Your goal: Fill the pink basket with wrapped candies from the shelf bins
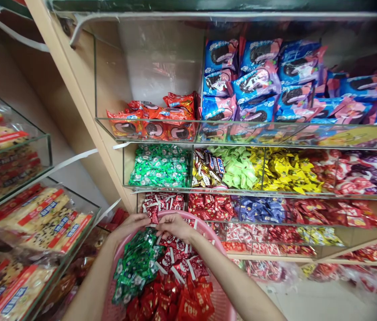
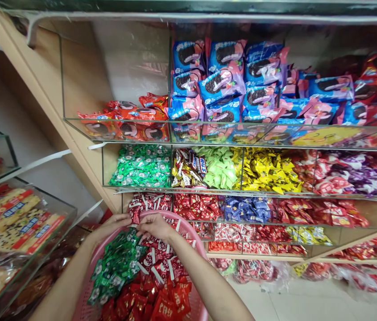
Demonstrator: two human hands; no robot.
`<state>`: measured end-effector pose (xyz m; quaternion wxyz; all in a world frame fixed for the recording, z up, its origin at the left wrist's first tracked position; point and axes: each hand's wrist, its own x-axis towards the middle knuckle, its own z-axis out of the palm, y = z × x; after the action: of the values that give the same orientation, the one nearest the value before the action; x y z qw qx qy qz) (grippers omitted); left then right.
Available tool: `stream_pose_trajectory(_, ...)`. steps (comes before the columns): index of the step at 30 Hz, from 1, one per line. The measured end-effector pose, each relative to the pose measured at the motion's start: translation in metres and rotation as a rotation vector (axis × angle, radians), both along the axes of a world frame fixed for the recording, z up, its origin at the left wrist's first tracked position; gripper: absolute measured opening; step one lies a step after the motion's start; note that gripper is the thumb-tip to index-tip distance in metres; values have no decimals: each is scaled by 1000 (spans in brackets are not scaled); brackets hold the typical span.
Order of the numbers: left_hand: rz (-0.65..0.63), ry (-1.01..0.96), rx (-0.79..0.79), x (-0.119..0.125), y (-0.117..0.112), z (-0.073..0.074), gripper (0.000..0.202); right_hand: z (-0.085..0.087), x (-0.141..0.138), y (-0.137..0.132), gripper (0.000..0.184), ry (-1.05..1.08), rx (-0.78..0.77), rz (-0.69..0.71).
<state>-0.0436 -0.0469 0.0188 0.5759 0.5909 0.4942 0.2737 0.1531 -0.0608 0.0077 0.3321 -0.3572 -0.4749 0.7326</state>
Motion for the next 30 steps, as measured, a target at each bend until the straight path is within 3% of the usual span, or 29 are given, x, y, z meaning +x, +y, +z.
stream_pose_trajectory(5, -52, -9, 7, -2, 4, -3, 31, -2, -2, -1, 34, -22, -14, -2)
stream_pose_trajectory(11, -74, 55, 35, -3, 5, -6, 31, 1, 4, 0, 43, -113, -19, 121)
stream_pose_trajectory(19, -93, 87, 65, 1, 4, -4, 28, 1, 0, 7, 51, -167, 246, -176)
stream_pose_trajectory(24, -80, 104, 78, 1, 6, -3, 30, -1, -4, 15, 28, -225, 507, -317)
stream_pose_trajectory(30, -68, 108, 39, 0, 8, -3, 29, 1, 2, 16, 26, -157, 362, -360)
